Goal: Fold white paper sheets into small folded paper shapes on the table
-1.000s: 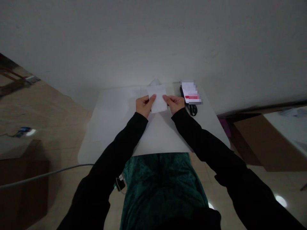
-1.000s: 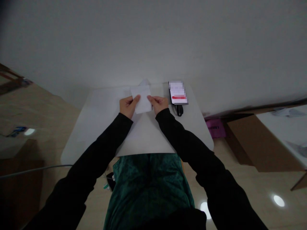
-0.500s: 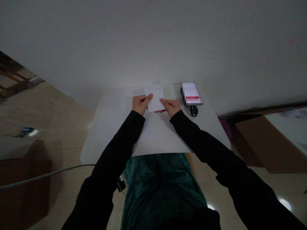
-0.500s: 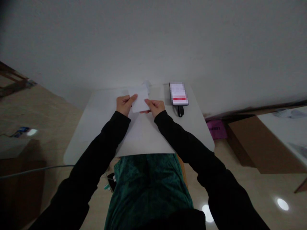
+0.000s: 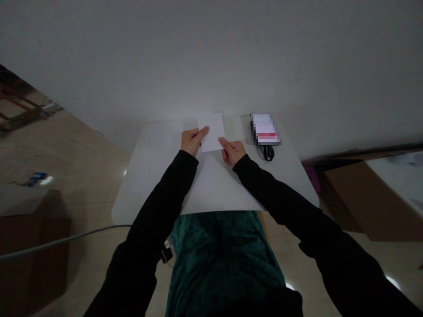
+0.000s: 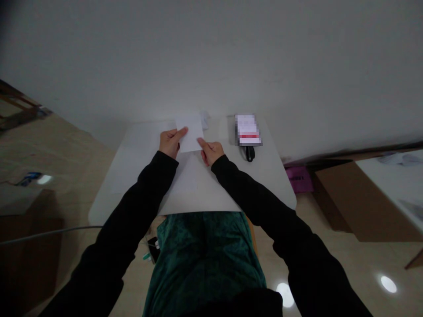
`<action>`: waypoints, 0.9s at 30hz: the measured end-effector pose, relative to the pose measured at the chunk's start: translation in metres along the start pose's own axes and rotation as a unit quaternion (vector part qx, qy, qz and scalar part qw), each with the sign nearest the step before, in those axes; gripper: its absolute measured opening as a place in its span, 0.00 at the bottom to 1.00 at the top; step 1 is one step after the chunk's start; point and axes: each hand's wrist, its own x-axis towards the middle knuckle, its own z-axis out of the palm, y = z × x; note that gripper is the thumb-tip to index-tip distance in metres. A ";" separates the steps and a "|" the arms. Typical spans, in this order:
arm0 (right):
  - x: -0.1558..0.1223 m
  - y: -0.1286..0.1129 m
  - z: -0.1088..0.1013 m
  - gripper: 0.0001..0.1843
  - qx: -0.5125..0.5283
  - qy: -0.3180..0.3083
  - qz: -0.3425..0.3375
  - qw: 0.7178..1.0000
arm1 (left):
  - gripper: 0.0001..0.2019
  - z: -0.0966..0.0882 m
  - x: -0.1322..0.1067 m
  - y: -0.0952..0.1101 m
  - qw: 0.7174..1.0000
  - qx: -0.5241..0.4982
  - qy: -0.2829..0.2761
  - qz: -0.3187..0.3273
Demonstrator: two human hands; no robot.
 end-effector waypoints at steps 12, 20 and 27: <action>-0.006 -0.002 0.001 0.40 -0.179 -0.072 -0.053 0.980 | 0.25 0.005 -0.007 0.007 0.969 0.194 0.014 0.150; -0.005 -0.001 0.002 0.41 -0.124 -0.066 -0.037 0.989 | 0.25 0.007 -0.008 0.001 0.974 0.178 -0.022 0.141; 0.006 0.000 -0.007 0.38 -0.064 0.017 -0.085 0.994 | 0.23 0.010 -0.010 0.006 0.989 0.120 -0.066 0.065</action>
